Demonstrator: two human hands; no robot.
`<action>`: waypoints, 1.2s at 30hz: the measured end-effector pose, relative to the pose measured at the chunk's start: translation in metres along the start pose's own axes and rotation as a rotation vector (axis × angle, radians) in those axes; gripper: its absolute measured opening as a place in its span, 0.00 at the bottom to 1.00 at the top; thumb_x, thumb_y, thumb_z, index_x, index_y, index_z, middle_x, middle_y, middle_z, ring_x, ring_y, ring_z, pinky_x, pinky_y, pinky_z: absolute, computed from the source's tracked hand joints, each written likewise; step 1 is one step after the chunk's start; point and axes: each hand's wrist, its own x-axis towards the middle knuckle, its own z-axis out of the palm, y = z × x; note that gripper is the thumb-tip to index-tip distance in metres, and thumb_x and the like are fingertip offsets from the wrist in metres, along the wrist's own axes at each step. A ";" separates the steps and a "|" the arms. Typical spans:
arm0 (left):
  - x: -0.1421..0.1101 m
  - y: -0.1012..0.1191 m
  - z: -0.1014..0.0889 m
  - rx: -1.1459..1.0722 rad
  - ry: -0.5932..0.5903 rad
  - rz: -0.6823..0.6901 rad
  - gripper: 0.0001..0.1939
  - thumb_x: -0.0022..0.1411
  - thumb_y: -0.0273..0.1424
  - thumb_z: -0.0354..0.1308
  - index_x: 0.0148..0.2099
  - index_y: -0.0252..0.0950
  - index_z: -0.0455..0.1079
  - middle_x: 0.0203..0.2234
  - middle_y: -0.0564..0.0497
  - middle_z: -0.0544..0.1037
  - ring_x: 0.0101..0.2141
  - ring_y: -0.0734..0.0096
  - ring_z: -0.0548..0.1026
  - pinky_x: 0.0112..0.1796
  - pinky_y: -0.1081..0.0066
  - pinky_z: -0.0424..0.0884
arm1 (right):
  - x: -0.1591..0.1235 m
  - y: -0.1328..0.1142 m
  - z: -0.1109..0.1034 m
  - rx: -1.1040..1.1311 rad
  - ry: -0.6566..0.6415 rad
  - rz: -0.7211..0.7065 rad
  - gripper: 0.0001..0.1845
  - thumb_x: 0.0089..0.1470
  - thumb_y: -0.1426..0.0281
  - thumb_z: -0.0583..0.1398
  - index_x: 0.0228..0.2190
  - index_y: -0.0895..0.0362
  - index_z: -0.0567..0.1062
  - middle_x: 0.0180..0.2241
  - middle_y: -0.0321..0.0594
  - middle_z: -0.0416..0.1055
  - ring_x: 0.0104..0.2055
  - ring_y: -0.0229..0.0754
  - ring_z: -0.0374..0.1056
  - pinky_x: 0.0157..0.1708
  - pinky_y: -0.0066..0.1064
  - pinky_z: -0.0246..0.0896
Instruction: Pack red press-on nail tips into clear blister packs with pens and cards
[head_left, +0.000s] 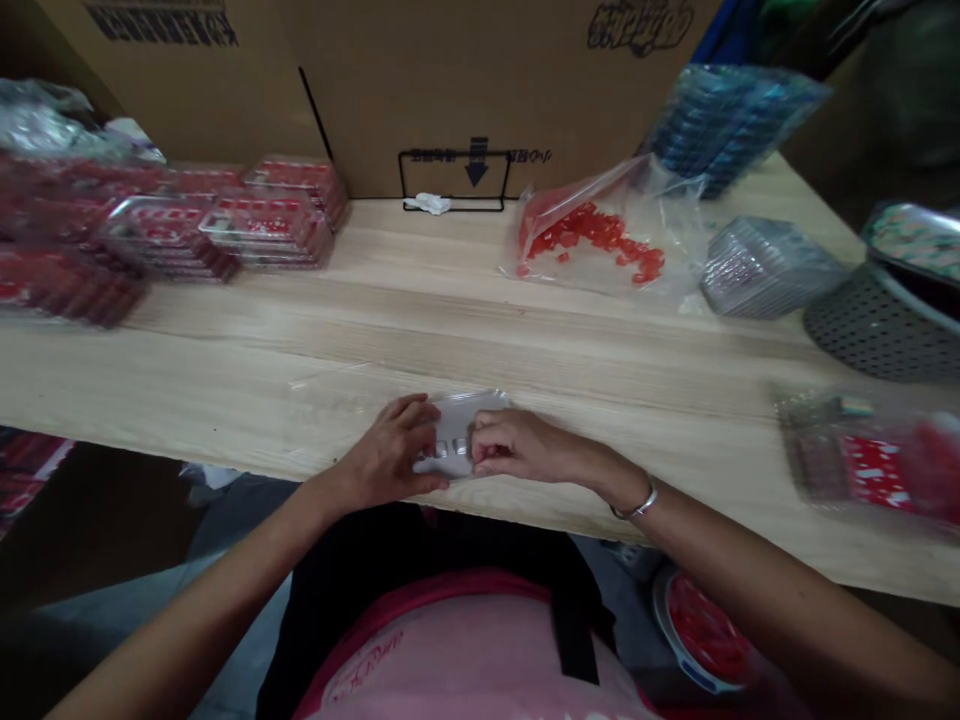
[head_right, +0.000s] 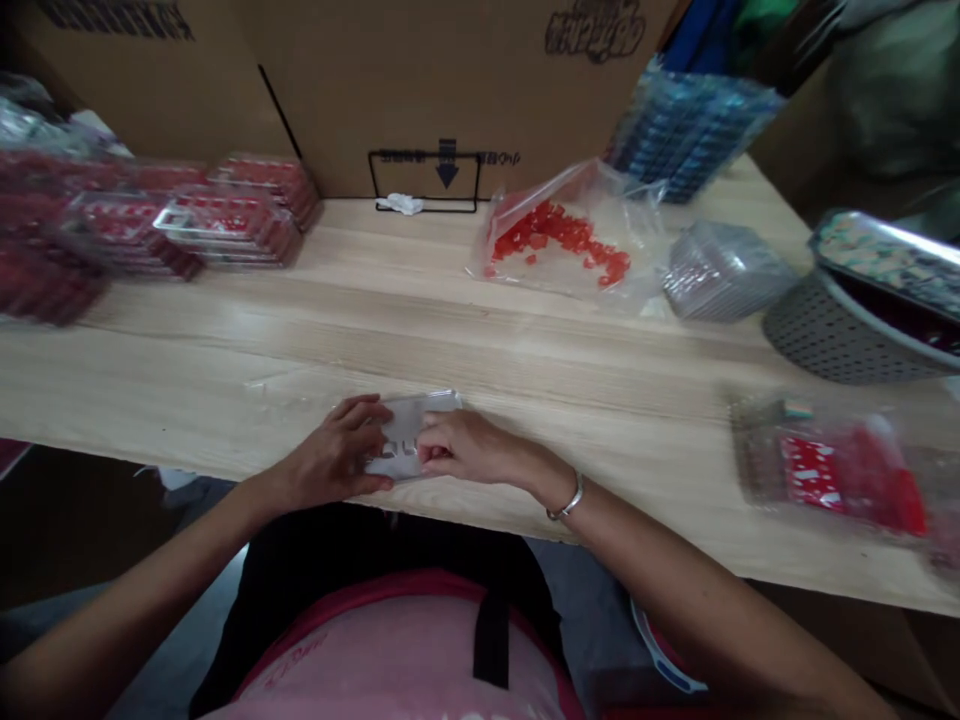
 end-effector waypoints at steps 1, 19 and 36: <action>0.005 -0.002 0.003 -0.036 -0.003 -0.007 0.16 0.52 0.44 0.64 0.32 0.35 0.70 0.48 0.41 0.70 0.56 0.48 0.60 0.52 0.53 0.63 | 0.000 0.000 0.000 0.001 -0.008 -0.006 0.05 0.56 0.72 0.60 0.28 0.58 0.74 0.30 0.35 0.64 0.29 0.34 0.59 0.31 0.26 0.52; 0.008 -0.006 0.003 0.014 0.038 0.027 0.16 0.52 0.42 0.65 0.33 0.36 0.67 0.44 0.43 0.70 0.49 0.55 0.66 0.47 0.58 0.65 | -0.008 -0.036 0.012 -0.767 0.010 -0.134 0.04 0.58 0.77 0.56 0.33 0.59 0.71 0.33 0.42 0.69 0.37 0.43 0.62 0.38 0.36 0.56; 0.033 0.014 0.018 -0.016 0.000 0.049 0.12 0.51 0.37 0.67 0.30 0.36 0.69 0.41 0.46 0.73 0.44 0.57 0.69 0.46 0.59 0.64 | -0.125 0.019 -0.027 -0.885 0.474 0.234 0.17 0.61 0.70 0.50 0.22 0.56 0.70 0.23 0.40 0.66 0.28 0.44 0.61 0.32 0.37 0.53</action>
